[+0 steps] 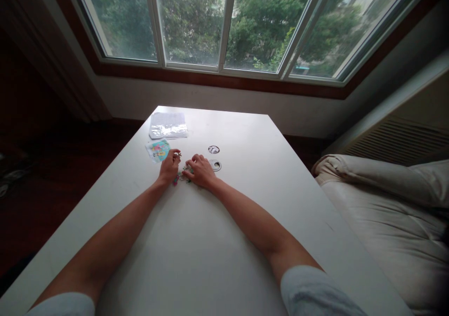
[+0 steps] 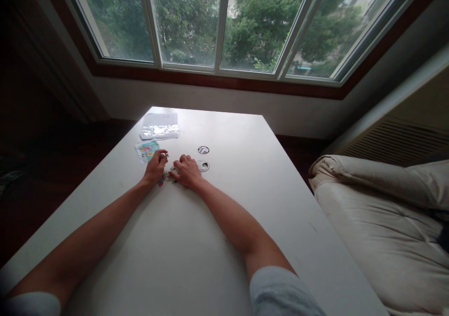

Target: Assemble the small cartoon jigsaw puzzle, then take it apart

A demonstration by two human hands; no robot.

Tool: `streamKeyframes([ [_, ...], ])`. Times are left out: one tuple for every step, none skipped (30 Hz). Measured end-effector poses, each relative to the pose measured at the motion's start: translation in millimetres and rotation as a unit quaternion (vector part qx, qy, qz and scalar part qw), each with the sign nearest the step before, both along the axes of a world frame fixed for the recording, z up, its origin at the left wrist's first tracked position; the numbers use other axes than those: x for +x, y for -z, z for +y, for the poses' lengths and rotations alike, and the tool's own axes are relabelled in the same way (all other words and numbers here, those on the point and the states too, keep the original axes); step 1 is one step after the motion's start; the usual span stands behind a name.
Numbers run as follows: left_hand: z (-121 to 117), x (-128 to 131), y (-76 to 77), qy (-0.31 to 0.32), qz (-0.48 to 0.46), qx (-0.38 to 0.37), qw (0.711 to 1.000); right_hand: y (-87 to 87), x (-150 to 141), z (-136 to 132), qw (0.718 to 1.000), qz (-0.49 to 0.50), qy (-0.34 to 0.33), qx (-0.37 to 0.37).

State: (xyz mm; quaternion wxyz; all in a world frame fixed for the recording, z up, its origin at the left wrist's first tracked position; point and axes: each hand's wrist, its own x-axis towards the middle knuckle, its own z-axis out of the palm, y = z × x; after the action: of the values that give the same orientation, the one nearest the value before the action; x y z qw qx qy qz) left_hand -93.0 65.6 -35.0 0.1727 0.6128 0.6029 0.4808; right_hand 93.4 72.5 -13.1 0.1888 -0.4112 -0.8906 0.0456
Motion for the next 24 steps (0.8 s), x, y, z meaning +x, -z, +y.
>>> streamKeyframes([
  [1.1,-0.8,1.7,-0.004,-0.003,0.001,1.000,-0.3,-1.2,-1.2,1.000,-0.002,0.001,0.000],
  [2.1,-1.5,3.1,-0.008,-0.006,0.002,1.000,-0.3,-2.3,-2.0,1.000,-0.004,0.001,0.000],
  [2.9,-2.1,4.3,-0.010,-0.009,0.005,1.000,-0.1,-3.4,-2.5,1.000,-0.006,0.000,0.000],
  [3.5,-2.6,5.2,-0.012,-0.013,0.007,1.000,0.2,-4.4,-2.8,1.000,-0.010,-0.001,0.002],
  [4.0,-3.0,6.0,-0.011,-0.018,0.009,1.000,0.6,-5.3,-2.8,1.000,-0.013,-0.003,0.003],
  [4.3,-3.2,6.6,-0.009,-0.024,0.009,1.000,1.0,-6.1,-2.7,1.000,-0.016,-0.006,0.003],
  [4.6,-3.2,7.0,-0.006,-0.030,0.008,0.999,1.4,-6.9,-2.4,1.000,-0.019,-0.007,0.001],
  [4.8,-3.0,7.3,-0.002,-0.038,0.006,0.999,1.7,-7.5,-2.0,1.000,-0.021,-0.009,-0.004],
  [5.0,-2.7,7.5,0.001,-0.047,0.003,0.999,1.9,-7.9,-1.6,1.000,-0.021,-0.010,-0.010],
  [5.1,-2.2,7.6,0.003,-0.058,0.001,0.998,2.1,-8.1,-1.0,1.000,-0.020,-0.011,-0.016],
  [5.2,-1.7,7.6,0.006,-0.069,0.000,0.998,2.2,-8.1,-0.5,1.000,-0.017,-0.012,-0.022],
  [5.3,-1.0,7.5,0.008,-0.079,-0.001,0.997,2.4,-8.0,0.1,0.999,-0.012,-0.013,-0.027],
  [5.4,-0.4,7.3,0.011,-0.087,-0.003,0.996,2.6,-7.7,0.7,0.999,-0.005,-0.014,-0.031],
  [5.3,0.3,6.9,0.015,-0.092,-0.003,0.996,2.9,-7.3,1.2,0.999,0.004,-0.013,-0.035],
  [5.1,0.8,6.4,0.019,-0.096,-0.003,0.995,3.3,-6.9,1.7,0.999,0.016,-0.010,-0.040],
  [4.7,1.3,5.7,0.023,-0.096,-0.002,0.995,3.8,-6.4,2.1,0.999,0.030,-0.006,-0.044],
  [4.2,1.6,4.9,0.025,-0.095,0.000,0.995,4.3,-5.9,2.5,0.998,0.045,-0.002,-0.046],
  [3.6,1.8,4.0,0.025,-0.089,0.001,0.996,4.8,-5.4,2.8,0.997,0.060,0.000,-0.047],
  [2.8,2.0,2.9,0.024,-0.081,0.001,0.996,5.3,-4.9,3.1,0.996,0.074,0.000,-0.048],
  [2.0,2.1,1.7,0.021,-0.070,0.000,0.997,5.8,-4.4,3.6,0.995,0.088,-0.001,-0.048],
  [1.3,2.1,0.5,0.015,-0.055,-0.001,0.998,6.5,-4.0,4.2,0.994,0.101,-0.006,-0.049],
  [0.6,2.2,-0.6,0.009,-0.038,-0.002,0.999,7.2,-3.5,5.3,0.992,0.116,-0.012,-0.050],
  [0.0,2.3,-1.7,0.003,-0.020,-0.002,1.000,8.2,-2.9,6.7,0.990,0.133,-0.018,-0.051],
  [-0.4,2.6,-2.5,-0.003,-0.003,0.000,1.000,9.3,-2.3,8.6,0.986,0.153,-0.025,-0.054],
])
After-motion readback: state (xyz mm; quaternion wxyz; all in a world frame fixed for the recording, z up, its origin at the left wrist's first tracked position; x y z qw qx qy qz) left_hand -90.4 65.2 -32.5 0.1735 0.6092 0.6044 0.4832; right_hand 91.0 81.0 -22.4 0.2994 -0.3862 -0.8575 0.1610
